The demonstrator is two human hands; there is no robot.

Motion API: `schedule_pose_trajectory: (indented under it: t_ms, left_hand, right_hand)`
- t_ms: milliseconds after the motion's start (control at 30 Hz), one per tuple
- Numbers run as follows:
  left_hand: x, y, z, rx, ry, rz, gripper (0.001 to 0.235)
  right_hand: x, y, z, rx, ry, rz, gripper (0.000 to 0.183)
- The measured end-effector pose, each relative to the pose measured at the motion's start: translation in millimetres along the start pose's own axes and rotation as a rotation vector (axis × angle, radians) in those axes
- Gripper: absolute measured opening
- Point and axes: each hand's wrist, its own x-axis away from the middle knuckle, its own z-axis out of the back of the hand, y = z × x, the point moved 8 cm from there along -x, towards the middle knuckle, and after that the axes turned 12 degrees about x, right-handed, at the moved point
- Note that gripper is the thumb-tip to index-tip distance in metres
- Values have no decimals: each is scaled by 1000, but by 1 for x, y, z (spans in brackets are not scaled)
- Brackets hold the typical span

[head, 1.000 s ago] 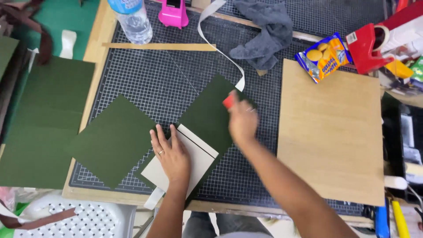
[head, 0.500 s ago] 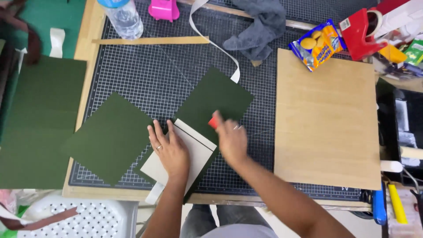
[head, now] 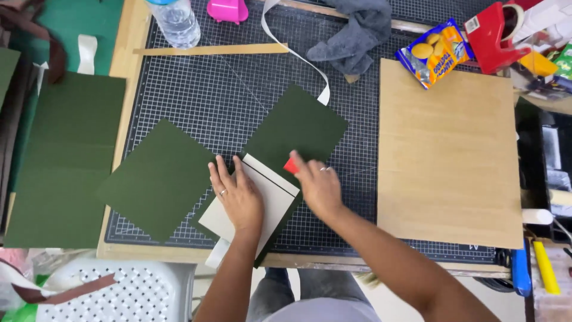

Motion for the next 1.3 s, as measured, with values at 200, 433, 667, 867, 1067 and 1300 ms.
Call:
schedule_pose_trajectory:
  t_ms: [200, 433, 667, 867, 1067, 1300]
  left_hand:
    - [3, -6, 8, 104, 61, -11, 55]
    - [9, -37, 17, 7, 127, -20, 56]
    - [24, -26, 3, -194, -34, 27, 56]
    - [67, 14, 18, -70, -81, -142, 45]
    - [45, -20, 46, -3, -141, -303, 47]
    - [-39, -50, 120, 6, 103, -436, 31]
  right_hand:
    - [-37, 182, -37, -113, -142, -544, 53]
    - [45, 148, -30, -1053, -356, -1137, 59]
    - [0, 83, -1, -1067, -696, -1007, 86]
    - [-48, 106, -33, -1076, -760, -911, 83]
    - [-60, 103, -5, -1109, -701, -820, 66]
    - [2, 80, 29, -830, -633, -665, 47]
